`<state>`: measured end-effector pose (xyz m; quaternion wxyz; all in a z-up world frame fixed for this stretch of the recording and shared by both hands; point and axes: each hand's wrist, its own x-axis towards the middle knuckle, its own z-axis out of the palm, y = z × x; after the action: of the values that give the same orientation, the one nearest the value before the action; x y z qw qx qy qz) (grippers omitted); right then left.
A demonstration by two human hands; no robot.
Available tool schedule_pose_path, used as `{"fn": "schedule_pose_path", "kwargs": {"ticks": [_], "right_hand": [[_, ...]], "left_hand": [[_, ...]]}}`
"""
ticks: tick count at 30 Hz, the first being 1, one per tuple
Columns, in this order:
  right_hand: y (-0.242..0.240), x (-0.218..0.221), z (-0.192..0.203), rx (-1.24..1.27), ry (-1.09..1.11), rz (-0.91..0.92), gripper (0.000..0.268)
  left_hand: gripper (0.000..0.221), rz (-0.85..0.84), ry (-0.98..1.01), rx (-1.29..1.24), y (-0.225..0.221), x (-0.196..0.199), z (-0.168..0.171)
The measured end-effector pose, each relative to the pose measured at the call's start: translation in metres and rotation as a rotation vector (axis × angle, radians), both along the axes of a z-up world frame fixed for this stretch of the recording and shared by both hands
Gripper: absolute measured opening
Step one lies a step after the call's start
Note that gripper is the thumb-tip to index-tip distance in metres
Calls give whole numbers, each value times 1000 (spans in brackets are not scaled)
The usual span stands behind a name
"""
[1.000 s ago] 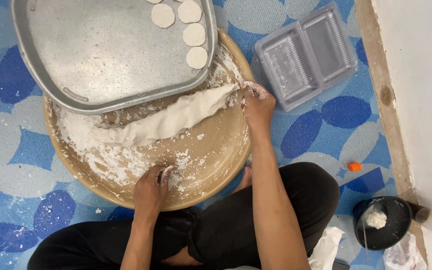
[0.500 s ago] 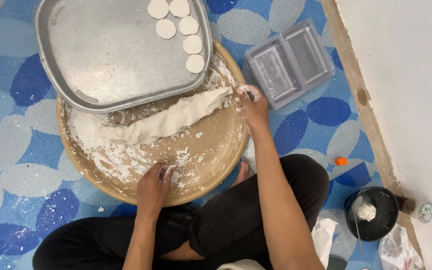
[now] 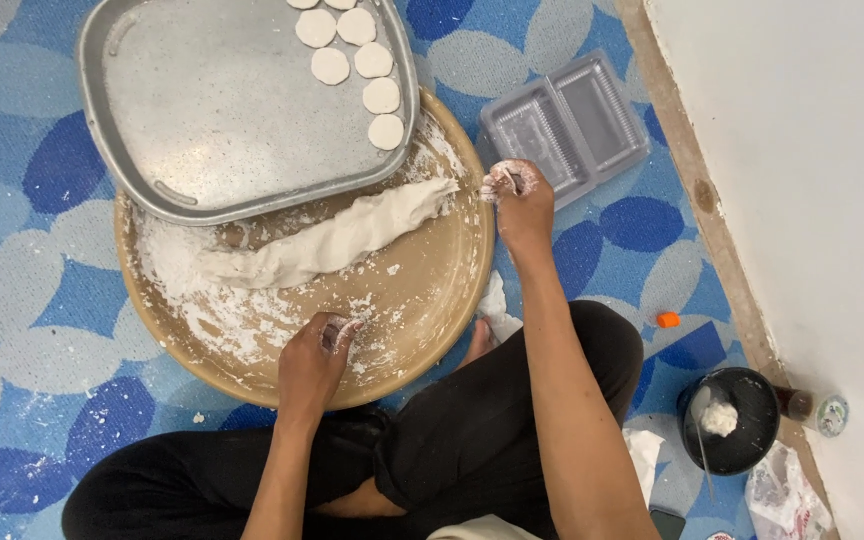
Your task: Portioning a large roll of dough into small uniform discs and arranging them on a metal tray.
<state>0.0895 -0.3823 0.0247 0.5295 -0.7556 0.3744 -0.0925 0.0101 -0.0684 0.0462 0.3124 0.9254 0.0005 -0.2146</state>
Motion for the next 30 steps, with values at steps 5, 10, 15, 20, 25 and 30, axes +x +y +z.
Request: {"fn": "schedule_pose_path", "kwargs": {"ticks": [5,10,15,20,25,30], "right_hand": [[2,-9,44,5,-104,35,16],[8,-15,103,-64,-107,109,13],[11,-15,189,23,-208,203,5],[1,-21,284,183,-490,411,9],[0,-33,326,142,-485,449,3],[11,-33,315,151,-473,473,5]], "left_hand": [[29,29,30,-41,7,-3,-10],[30,39,27,-70,7,-5,-10],[33,64,37,-104,10,-5,-4],[39,119,87,-79,13,-6,-7],[40,141,69,-117,14,-12,-1],[36,138,90,-115,14,-12,0]]}}
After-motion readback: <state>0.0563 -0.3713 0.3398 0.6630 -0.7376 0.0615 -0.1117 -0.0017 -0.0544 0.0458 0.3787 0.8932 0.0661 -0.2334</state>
